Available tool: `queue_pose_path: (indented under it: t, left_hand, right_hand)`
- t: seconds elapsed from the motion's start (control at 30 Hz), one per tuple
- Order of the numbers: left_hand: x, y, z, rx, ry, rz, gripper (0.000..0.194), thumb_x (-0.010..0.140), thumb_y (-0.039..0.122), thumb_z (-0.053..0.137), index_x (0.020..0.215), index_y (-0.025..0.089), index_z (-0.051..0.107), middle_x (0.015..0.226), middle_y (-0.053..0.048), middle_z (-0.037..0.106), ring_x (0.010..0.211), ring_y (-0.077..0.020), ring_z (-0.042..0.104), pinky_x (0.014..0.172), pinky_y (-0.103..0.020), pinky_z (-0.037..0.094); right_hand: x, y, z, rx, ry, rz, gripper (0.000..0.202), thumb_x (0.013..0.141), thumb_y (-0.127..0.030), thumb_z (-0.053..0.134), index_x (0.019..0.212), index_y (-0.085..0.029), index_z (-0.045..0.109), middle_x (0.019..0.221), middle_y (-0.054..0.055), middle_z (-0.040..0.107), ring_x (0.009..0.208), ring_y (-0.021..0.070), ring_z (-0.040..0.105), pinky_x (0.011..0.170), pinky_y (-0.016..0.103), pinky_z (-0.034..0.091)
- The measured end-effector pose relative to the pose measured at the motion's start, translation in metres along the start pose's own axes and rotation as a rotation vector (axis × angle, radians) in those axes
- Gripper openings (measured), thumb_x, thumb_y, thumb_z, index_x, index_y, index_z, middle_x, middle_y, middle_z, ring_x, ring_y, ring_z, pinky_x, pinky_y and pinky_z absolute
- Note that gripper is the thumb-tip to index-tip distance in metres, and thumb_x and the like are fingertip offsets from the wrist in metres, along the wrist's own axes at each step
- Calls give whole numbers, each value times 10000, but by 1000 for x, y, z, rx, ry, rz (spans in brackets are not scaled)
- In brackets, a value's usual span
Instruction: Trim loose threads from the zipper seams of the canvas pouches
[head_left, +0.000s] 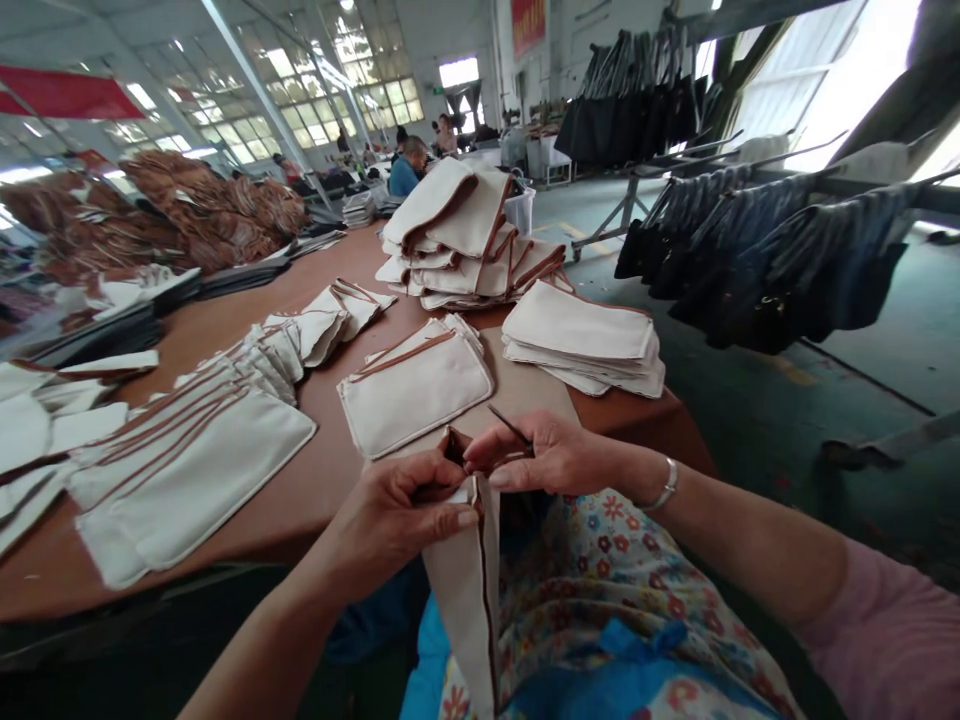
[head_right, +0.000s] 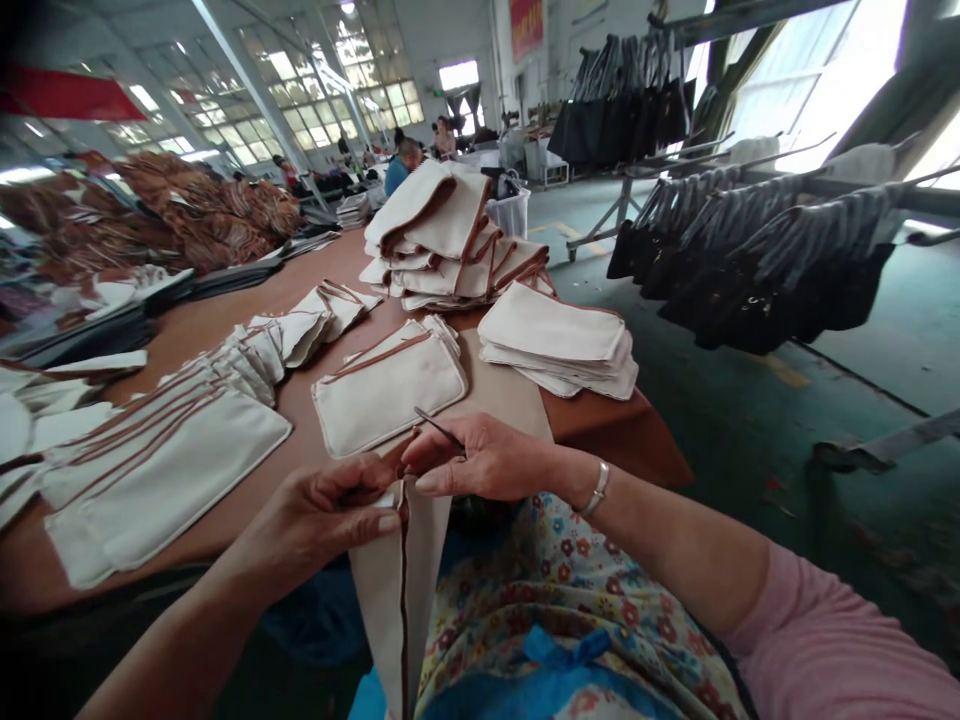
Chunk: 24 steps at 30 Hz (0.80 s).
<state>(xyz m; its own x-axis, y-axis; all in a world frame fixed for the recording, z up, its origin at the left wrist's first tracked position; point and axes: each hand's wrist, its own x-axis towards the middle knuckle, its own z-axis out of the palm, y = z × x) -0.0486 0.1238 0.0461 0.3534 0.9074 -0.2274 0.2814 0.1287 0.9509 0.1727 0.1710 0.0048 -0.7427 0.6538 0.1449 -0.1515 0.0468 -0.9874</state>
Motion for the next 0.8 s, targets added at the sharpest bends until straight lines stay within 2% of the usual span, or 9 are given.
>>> queue_pose_path:
  t: [0.13, 0.2, 0.43, 0.63, 0.7, 0.8]
  left_hand:
    - [13, 0, 16, 47, -73, -13, 279, 695, 329, 808, 782, 113, 655, 736, -11, 552, 665, -108, 468, 596, -194, 369]
    - [16, -2, 21, 66, -92, -44, 286, 707, 349, 799, 807, 120, 660, 727, -5, 553, 651, -103, 461, 592, -193, 367]
    - [20, -3, 26, -51, -126, -115, 213, 741, 319, 772, 816, 132, 703, 776, -13, 629, 689, -107, 518, 649, -194, 407]
    - [19, -7, 38, -196, -66, -186, 151, 735, 266, 719, 738, 121, 677, 690, -12, 633, 579, -93, 505, 548, -186, 377]
    - [19, -9, 43, -198, -25, -187, 151, 731, 265, 697, 715, 120, 660, 662, -7, 617, 560, -96, 495, 532, -193, 369]
    - [20, -12, 44, -128, 6, -171, 150, 744, 269, 680, 729, 121, 665, 673, -6, 616, 580, -101, 499, 545, -196, 368]
  right_hand:
    - [-19, 7, -4, -209, 75, -20, 221, 813, -288, 687, 924, -106, 628, 795, 2, 607, 705, 89, 514, 670, 209, 445]
    - [-25, 11, -7, -241, 80, -25, 188, 823, -286, 676, 870, -112, 623, 756, -13, 576, 689, 83, 487, 653, 200, 424]
    - [-36, 7, -7, -35, 42, 137, 258, 887, -404, 595, 907, -149, 565, 642, -70, 411, 431, 28, 370, 369, 144, 295]
    - [-35, 10, 4, 17, 145, 171, 306, 906, -455, 542, 863, -153, 532, 582, -76, 402, 408, 34, 359, 368, 147, 276]
    - [-32, 12, 7, 5, 204, 132, 319, 839, -448, 637, 820, -143, 543, 604, -61, 459, 464, 41, 397, 415, 153, 312]
    - [-27, 13, 10, -6, 267, 95, 269, 718, -323, 752, 757, -118, 583, 646, -32, 546, 577, 60, 455, 517, 165, 360]
